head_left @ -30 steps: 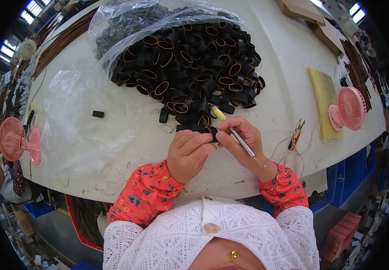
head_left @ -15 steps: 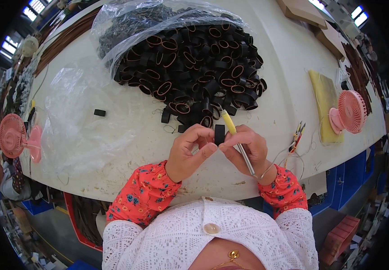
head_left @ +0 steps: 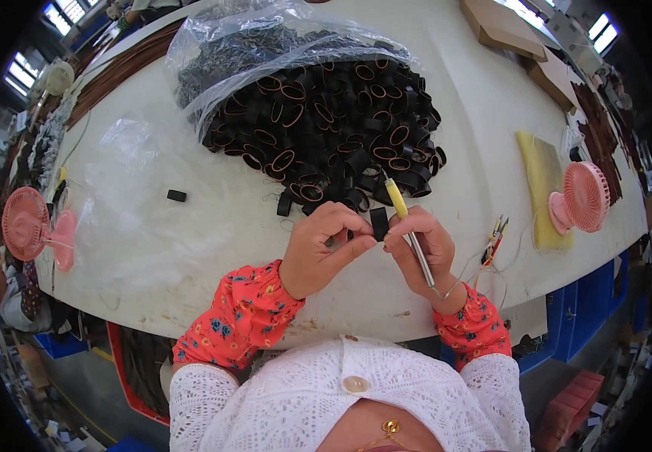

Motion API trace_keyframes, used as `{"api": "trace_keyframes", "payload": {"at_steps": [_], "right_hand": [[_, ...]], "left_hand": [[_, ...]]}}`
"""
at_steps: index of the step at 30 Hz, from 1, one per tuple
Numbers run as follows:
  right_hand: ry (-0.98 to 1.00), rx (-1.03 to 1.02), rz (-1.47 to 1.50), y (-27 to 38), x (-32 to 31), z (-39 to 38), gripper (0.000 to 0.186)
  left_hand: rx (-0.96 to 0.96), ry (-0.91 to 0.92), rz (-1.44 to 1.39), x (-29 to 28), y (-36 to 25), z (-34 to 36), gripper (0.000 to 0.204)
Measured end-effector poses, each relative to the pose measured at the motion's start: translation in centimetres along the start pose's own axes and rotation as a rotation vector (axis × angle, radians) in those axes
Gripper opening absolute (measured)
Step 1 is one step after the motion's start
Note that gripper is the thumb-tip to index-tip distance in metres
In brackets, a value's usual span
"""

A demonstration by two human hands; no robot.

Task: Applying edge finish or burnishing small leather loops using an electric tool.

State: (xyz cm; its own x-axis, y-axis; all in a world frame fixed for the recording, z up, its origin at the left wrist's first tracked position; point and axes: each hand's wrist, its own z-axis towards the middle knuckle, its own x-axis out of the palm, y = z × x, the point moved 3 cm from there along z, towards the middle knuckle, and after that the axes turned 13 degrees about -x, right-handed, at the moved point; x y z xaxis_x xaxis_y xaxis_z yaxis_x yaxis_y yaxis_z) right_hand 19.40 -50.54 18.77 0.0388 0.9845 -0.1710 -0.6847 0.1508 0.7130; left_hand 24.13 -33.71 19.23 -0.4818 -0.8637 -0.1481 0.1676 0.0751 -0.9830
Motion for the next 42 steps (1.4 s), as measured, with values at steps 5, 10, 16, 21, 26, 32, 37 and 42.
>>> {"api": "trace_keyframes", "payload": {"at_steps": [5, 10, 16, 21, 26, 32, 37, 42], "right_hand": [[-0.003, -0.076, 0.14, 2.4, -0.9, 1.1, 0.018], [0.146, -0.157, 0.244, 5.8, -1.5, 2.2, 0.032], [0.118, -0.068, 0.226, 3.7, -1.1, 1.4, 0.027], [-0.133, 0.302, 0.432, -0.3, -0.1, -0.2, 0.017], [-0.197, 0.391, 0.574, -1.6, 0.3, -0.3, 0.017], [-0.188, 0.403, 0.635, -1.6, 0.7, -0.5, 0.016], [-0.19, 0.295, 0.425, -1.2, 0.3, 0.1, 0.021], [-0.218, 0.155, 0.419, -0.7, -1.4, -0.1, 0.025]], "left_hand": [[0.12, 0.118, 0.033, 0.2, -2.3, 0.5, 0.011], [0.203, 0.111, -0.04, 1.0, -5.4, -2.3, 0.016], [0.155, 0.02, 0.037, 0.9, -3.0, -2.1, 0.016], [-0.001, -0.041, -0.057, 0.9, 0.9, -0.6, 0.014], [-0.22, 0.0, -0.291, 0.9, 2.7, -0.8, 0.008], [-0.26, 0.095, -0.6, 1.1, 2.8, -1.0, 0.009], [-0.194, 0.025, -0.552, 0.9, 2.8, -1.0, 0.01], [-0.16, -0.118, -0.41, 0.3, 3.1, -0.9, 0.01]]}}
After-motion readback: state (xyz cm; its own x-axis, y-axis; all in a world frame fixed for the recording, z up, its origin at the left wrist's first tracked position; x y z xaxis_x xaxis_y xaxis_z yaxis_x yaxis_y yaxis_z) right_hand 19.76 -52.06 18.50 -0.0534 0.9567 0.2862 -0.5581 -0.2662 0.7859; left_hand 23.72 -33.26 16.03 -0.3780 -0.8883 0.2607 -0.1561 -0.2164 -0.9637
